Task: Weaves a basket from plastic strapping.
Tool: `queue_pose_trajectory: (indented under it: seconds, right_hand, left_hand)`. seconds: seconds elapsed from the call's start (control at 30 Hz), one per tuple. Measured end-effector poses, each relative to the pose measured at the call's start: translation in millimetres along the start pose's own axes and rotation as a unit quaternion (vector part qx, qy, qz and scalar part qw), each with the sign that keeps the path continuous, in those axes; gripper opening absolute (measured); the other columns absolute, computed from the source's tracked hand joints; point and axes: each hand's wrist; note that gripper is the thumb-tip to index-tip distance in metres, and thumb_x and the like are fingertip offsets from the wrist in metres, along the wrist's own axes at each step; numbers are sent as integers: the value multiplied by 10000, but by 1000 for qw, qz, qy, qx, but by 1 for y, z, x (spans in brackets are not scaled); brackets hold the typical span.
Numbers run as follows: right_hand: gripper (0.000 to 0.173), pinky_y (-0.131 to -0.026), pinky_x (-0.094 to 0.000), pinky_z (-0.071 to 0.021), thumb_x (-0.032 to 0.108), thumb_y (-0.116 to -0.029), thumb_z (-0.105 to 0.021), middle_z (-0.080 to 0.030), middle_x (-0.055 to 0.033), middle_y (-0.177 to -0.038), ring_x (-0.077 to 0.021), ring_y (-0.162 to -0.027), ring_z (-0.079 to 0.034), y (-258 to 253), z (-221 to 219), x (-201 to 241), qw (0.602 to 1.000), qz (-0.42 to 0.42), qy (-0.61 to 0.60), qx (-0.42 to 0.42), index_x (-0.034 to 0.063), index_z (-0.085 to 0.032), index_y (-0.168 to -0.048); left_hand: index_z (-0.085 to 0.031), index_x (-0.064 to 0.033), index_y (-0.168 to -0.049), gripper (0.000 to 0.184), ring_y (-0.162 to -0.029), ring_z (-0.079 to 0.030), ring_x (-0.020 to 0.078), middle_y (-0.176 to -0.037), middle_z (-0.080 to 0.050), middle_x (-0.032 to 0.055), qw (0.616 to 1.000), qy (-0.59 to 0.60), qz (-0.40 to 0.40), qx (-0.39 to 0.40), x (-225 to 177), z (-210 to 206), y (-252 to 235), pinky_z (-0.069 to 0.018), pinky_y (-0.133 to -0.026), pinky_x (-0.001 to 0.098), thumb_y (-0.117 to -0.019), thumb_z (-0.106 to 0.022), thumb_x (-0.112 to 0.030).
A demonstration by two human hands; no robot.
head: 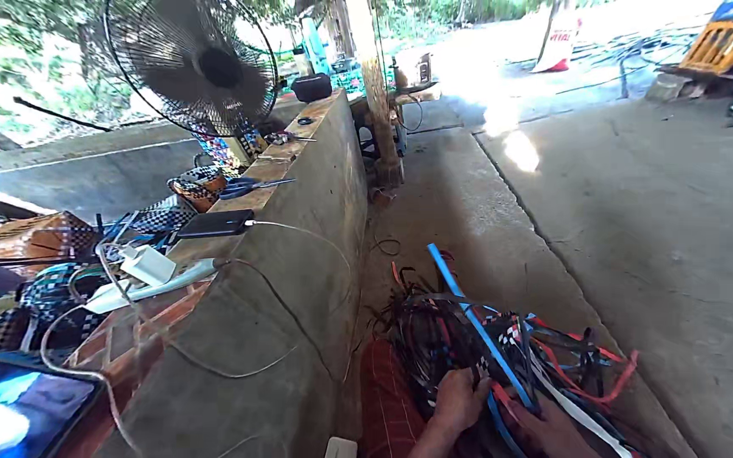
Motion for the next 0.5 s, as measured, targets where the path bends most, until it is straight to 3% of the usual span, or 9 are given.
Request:
queue_pose_trajectory:
  seconds: [0.03, 0.1, 0.17, 0.27, 0.33, 0.37, 0.43, 0.47, 0.5]
  right_hand:
    - [250, -654, -341, -547, 199, -1042, -576, -690, -64, -801, -142, -670, -643, -6, -1, -3, 999, -35, -21, 19, -16, -642, -1152]
    - [221, -550, -283, -472, 184, -1035, -548, -569, 13, -627, -88, -529, -519, -16, 2, 5, 996, -11, -82, 28, 3, -673, -1018]
    - [168, -518, -238, -442, 150, -1002, -560, -511, 74, -585, -40, -493, -467, -20, 7, 38, 986, 77, -147, 1, 38, -683, -978]
    - [136, -539, -201, -479, 141, -915, -639, -582, 100, -631, -11, -520, -518, -18, 16, 85, 961, 198, -193, -22, 83, -699, -1022]
    - [181, -527, -214, -495, 159, -870, -699, -613, 46, -669, -38, -521, -543, -23, 24, 90, 977, 185, -102, -16, 81, -668, -1030]
    - [267, -565, -272, -505, 167, -911, -706, -626, -34, -757, -100, -571, -559, -28, 30, 85, 990, 138, 3, 13, 39, -656, -1140]
    - [459, -833, -490, -538, 234, -1016, -636, -682, -208, -1103, -307, -875, -661, -51, 32, 64, 974, 15, 199, 107, 66, -570, -1438]
    - [466, -941, -548, -515, 240, -1041, -592, -671, -240, -1205, -359, -1008, -672, -60, 30, 49, 961, -17, 238, 137, 81, -540, -1476]
    - [433, -899, -546, -520, 227, -1050, -574, -675, -246, -1151, -357, -948, -669, -64, 26, 35, 963, -12, 232, 138, 60, -559, -1450]
  left_hand:
    - [-721, -14, -1153, 389, -1074, -689, 330, -1082, -728, 193, 1000, -10, -7, 11, -2, 1, 2, -505, -999, 556, -1073, -532, -344]
    - [-718, 11, -1135, 381, -1076, -686, 348, -1080, -724, 209, 998, -29, -49, 22, -3, 1, 7, -499, -1000, 562, -1072, -535, -317]
    - [-726, 24, -1107, 384, -1061, -700, 349, -1063, -734, 210, 996, -45, -83, 10, 0, -1, 10, -509, -991, 561, -1070, -533, -307]
    - [-728, 19, -1082, 388, -1018, -710, 331, -1018, -739, 193, 997, -35, -60, -24, 5, -5, 9, -525, -961, 549, -1071, -513, -304]
    - [-725, 13, -1051, 390, -946, -704, 324, -947, -727, 185, 998, -10, -32, -44, 9, -6, 6, -531, -908, 547, -1072, -513, -314]
    - [-718, 13, -1056, 395, -942, -697, 323, -945, -719, 186, 999, -1, -17, -41, 8, -4, 5, -526, -905, 546, -1075, -513, -324]
    - [-718, -4, -1109, 380, -1023, -694, 310, -1036, -725, 182, 1000, -2, 3, -13, 4, 0, 5, -519, -966, 528, -1075, -529, -331]
    - [-720, -4, -1117, 360, -1075, -681, 298, -1094, -718, 181, 1000, -5, -7, -5, -1, 1, 6, -507, -1005, 504, -1068, -548, -316]
    - [-727, 8, -1118, 333, -1143, -662, 297, -1167, -702, 194, 1000, -8, -29, -4, -8, 4, 8, -491, -1056, 484, -1054, -575, -281]
Point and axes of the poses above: each hand's wrist, its own y-axis away from the middle knuckle, its own z-axis out of the back of the hand, x = y × z
